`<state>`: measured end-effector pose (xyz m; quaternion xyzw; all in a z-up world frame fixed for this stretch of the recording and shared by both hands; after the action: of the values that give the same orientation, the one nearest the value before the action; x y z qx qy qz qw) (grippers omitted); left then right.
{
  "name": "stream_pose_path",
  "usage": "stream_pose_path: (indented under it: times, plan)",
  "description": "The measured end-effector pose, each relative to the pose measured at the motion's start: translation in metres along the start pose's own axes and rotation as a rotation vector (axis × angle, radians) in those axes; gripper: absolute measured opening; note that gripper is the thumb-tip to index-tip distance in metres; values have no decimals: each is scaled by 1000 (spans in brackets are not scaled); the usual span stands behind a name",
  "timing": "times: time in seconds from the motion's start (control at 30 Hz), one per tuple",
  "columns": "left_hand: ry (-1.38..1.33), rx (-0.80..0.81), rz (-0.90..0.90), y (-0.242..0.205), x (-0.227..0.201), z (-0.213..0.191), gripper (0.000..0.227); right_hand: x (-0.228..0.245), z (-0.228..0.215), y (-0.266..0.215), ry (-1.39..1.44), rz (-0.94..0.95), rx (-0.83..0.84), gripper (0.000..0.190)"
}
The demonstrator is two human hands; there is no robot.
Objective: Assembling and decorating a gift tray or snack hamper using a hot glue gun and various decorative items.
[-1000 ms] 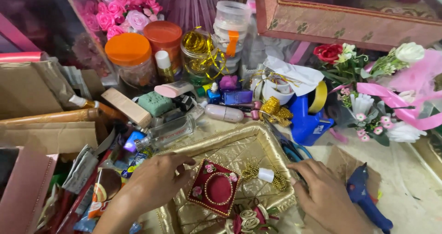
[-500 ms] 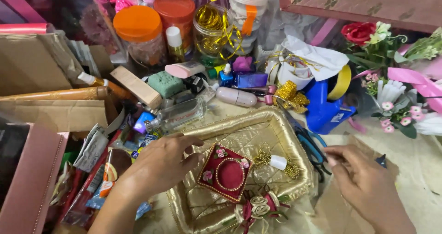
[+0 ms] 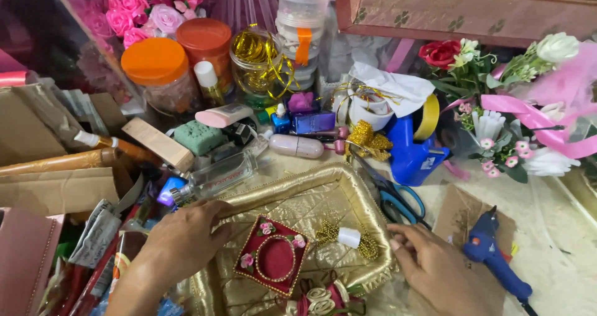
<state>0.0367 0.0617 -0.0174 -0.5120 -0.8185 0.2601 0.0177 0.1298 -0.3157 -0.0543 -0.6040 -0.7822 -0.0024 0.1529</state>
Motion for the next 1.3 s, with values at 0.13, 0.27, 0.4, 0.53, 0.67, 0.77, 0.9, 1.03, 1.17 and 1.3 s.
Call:
stream_pose_path:
  times: [0.13, 0.27, 0.4, 0.53, 0.67, 0.77, 0.9, 1.03, 1.17, 1.3]
  plan:
    - [33, 11, -41, 8, 5, 8, 34, 17, -23, -15, -129, 178, 98, 46]
    - [48, 27, -35, 10, 4, 7, 35, 29, -41, -26, -328, 328, 170, 43]
    - [43, 45, -74, 11, 2, 5, 37, -19, 8, -17, 176, 234, 85, 46]
    - [32, 4, -93, 13, 5, 12, 53, 5, -28, -18, -136, 218, 182, 42]
    - [39, 15, -98, 10, -2, 8, 39, -18, -12, 28, 63, 71, 127, 39]
    - [32, 5, -80, 12, 2, 10, 39, -5, -16, 68, 20, -143, -119, 32]
    - [23, -15, -50, 10, 4, 10, 38, 31, -19, 96, -235, -130, 79, 24]
    - [4, -32, 8, 13, 11, 15, 35, 46, -3, 114, -447, -55, 188, 29]
    - [-4, -7, -1, 8, 9, 10, 35, 64, -17, 121, -537, -7, 244, 28]
    - [-48, -46, 33, 5, 12, 12, 39, 62, -16, 123, -549, 26, 290, 15]
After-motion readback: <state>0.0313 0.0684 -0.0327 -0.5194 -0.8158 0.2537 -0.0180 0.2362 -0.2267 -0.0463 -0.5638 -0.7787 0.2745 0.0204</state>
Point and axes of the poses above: each hand's wrist, its own y-axis towards the middle knuckle, its own z-axis out of the palm, x = y × z, the point moved 3 cm from there along y, towards the middle knuckle, and after that the axes turned 9 degrees about -x, right-handed, at the moved point
